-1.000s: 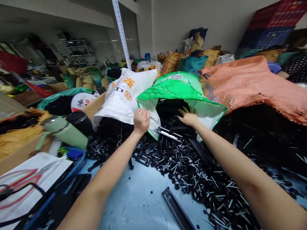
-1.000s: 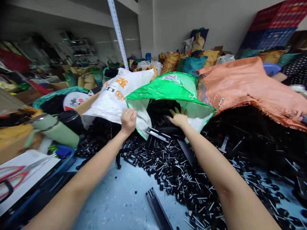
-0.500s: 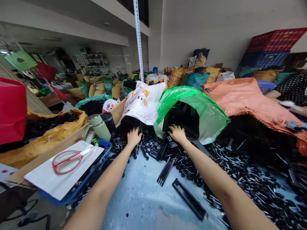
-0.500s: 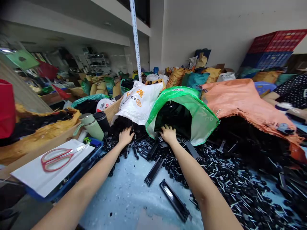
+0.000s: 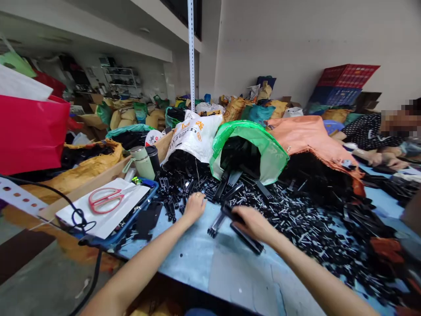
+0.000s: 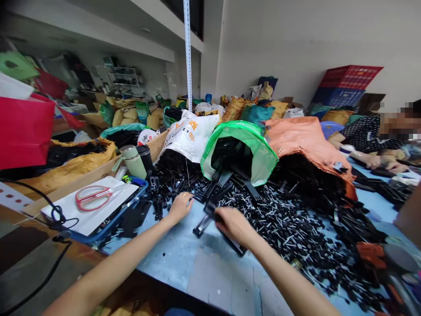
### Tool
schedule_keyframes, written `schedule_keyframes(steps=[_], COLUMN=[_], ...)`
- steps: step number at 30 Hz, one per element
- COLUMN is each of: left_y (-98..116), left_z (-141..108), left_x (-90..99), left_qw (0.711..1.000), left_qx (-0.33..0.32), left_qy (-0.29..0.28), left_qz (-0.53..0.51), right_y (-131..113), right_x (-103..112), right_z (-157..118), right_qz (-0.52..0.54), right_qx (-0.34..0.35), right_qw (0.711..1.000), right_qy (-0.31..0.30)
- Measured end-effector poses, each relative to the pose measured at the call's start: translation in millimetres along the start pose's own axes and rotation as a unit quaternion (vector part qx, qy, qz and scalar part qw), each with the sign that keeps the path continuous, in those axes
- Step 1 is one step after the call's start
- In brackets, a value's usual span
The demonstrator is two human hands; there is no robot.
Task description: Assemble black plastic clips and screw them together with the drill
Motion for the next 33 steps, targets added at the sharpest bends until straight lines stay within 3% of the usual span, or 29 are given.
schedule_keyframes(steps=[2, 4, 8, 10, 13, 16, 19, 21, 23, 26, 29, 31, 33], left_y=[21, 37, 42, 32, 13, 0, -3, -1, 1, 9, 23, 36, 47], left_z=[-34, -62, -83, -74, -45, -6, 27, 39, 41, 19, -35, -81, -124], left_x=[-12.1, -22.3, -27.2, -21.1, -6.2, 6.8, 12.8, 13.9, 13.9, 11.2, 2.3, -6.5, -15.0], left_qw=[0.999, 0.998, 0.999, 0.997, 0.987, 0.978, 0.979, 0.983, 0.988, 0.996, 0.998, 0.99, 0.978], left_qx=[-0.029, -0.028, 0.03, 0.075, 0.148, 0.188, 0.184, 0.168, 0.139, 0.073, -0.02, -0.089, -0.139], left_qy=[-0.032, -0.047, -0.029, -0.007, 0.033, 0.059, 0.052, 0.038, 0.025, 0.002, -0.049, -0.107, -0.154], left_qz=[-0.014, -0.019, 0.0, 0.021, 0.053, 0.071, 0.073, 0.068, 0.061, 0.044, 0.019, 0.001, -0.006], right_y=[-25, -29, 4, 13, 1, -24, -42, -45, -42, -36, -37, -43, -51], right_x=[-25, -46, -65, -69, -76, -82, -86, -87, -87, -89, -90, -93, -97], right_z=[-45, -76, -98, -98, -97, -96, -96, -97, -100, -110, -119, -121, -119], right_qz=[0.037, 0.038, 0.017, 0.075, 0.24, 0.405, 0.524, 0.562, 0.543, 0.377, 0.147, 0.092, 0.145], right_qx=[0.007, -0.013, -0.148, -0.193, -0.223, -0.268, -0.312, -0.321, -0.319, -0.309, -0.274, -0.241, -0.217], right_qw=[0.997, 0.995, 0.989, 0.978, 0.939, 0.86, 0.768, 0.734, 0.746, 0.843, 0.929, 0.952, 0.954], right_qy=[-0.063, -0.089, -0.016, 0.034, 0.101, 0.158, 0.195, 0.206, 0.215, 0.229, 0.2, 0.162, 0.149])
Point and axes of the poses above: each hand's wrist, its own z-axis towards the middle knuckle, its own x-axis out of the back of the hand, y = z × x, the point moved 1 cm from there along z, towards the middle knuckle, and after that the axes turned 7 degrees about x, right-handed, at the moved point
